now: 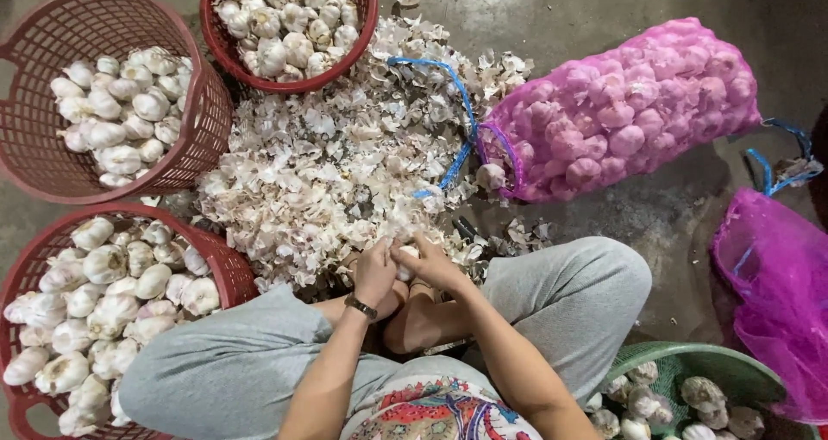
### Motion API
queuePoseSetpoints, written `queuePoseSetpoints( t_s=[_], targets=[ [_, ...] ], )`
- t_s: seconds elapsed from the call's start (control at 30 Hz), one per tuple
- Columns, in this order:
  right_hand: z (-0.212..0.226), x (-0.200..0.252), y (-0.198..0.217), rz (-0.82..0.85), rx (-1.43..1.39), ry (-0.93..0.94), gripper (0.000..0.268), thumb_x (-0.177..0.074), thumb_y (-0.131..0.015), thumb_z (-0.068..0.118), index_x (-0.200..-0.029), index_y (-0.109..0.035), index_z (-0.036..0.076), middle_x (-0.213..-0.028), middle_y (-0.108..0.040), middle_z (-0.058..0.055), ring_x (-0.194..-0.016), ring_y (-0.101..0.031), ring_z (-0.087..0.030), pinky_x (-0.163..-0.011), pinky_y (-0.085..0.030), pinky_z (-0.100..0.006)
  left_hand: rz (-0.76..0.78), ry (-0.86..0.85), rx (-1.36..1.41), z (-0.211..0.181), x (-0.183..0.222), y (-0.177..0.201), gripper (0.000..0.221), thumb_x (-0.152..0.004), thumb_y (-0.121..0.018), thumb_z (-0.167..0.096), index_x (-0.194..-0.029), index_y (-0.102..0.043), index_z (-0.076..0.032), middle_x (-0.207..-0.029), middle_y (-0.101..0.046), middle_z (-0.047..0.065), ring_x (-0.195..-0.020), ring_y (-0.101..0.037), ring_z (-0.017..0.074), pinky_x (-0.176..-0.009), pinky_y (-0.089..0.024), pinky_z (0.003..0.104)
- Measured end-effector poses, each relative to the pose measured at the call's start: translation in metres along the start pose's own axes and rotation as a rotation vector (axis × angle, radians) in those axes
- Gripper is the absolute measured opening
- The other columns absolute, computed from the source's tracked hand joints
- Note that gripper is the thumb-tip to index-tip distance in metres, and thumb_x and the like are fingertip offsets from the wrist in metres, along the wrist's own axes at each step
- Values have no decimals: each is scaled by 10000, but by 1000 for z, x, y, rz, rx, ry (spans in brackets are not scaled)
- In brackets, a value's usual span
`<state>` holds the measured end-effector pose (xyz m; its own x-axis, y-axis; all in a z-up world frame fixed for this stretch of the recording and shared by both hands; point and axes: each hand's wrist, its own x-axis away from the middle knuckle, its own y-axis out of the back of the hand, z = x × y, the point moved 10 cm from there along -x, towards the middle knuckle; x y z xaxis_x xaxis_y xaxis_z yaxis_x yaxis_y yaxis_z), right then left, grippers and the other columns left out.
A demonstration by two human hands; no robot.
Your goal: Peeling the outer skin off garlic bulbs by hand and sorting them into baskets while sitting on the floor.
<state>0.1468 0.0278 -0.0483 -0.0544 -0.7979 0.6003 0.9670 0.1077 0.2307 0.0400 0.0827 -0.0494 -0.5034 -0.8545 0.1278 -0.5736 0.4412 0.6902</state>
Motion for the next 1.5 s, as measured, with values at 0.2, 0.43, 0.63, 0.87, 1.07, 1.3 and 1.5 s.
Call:
queuePoseSetpoints(
  t_s=[0.2,0.43,0.63,0.87,1.07,1.3,1.5],
  targets=[
    [-15,-14,1,-8,-791,123,403,-1011,-590,336,-1323,-650,89,-766,-583,-118,-490,-558,-176,-403,-446,-247,-246,613,1161,26,-2,44,208,-1068,-463,-314,-1158,-575,-164,-836,-541,-60,-850,-557,150,-921,-487,294],
    [33,6,14,-33,-956,229,458,-965,-694,226,-1409,-606,157,-1163,-596,-43,-916,-579,-143,-750,-557,-279,200,273,591,-32,-4,40,909,-907,-696,-393,-1579,-191,-48,-1532,-319,318,-1407,-364,432,-1145,-353,565],
    [-16,-24,21,-214,-950,156,205,-978,-686,165,-1138,-745,50,-834,-667,-48,-731,-640,-110,-661,-577,-256,301,268,550,-16,-1,17,709,-819,-728,-82,-1475,-460,-43,-1326,-621,214,-1216,-584,251,-1051,-487,401],
    [-73,-93,92,-683,354,95,231,-911,-660,294,-1081,-757,172,-938,-749,-135,-889,-714,-389,-739,-582,-530,-34,386,579,-5,-57,104,475,-754,-882,-351,-1099,-722,-67,-957,-692,181,-884,-650,291,-856,-530,477],
    [-176,-175,184,-720,589,-247,443,-927,-640,196,-1365,-570,210,-1279,-603,-186,-1141,-618,-411,-848,-556,-578,-304,-56,1403,-66,-45,239,1187,-930,-780,-484,-1616,133,-159,-1704,-28,267,-1397,-536,265,-1191,-512,357],
    [-133,-149,161,-659,846,-237,359,-905,-665,253,-1254,-587,294,-1216,-611,-108,-912,-723,-327,-773,-601,-495,-173,483,1153,-41,5,107,580,-972,-550,-197,-1511,-374,-75,-1402,-531,217,-1151,-604,297,-1028,-468,434],
    [-110,-152,88,-434,239,-164,448,-902,-554,609,-1225,-567,299,-1120,-681,-240,-1103,-674,-462,-927,-527,-548,83,401,902,-12,-1,18,530,-1012,-561,-199,-1477,-418,12,-1382,-551,294,-1202,-608,379,-1019,-488,480]
  ],
)
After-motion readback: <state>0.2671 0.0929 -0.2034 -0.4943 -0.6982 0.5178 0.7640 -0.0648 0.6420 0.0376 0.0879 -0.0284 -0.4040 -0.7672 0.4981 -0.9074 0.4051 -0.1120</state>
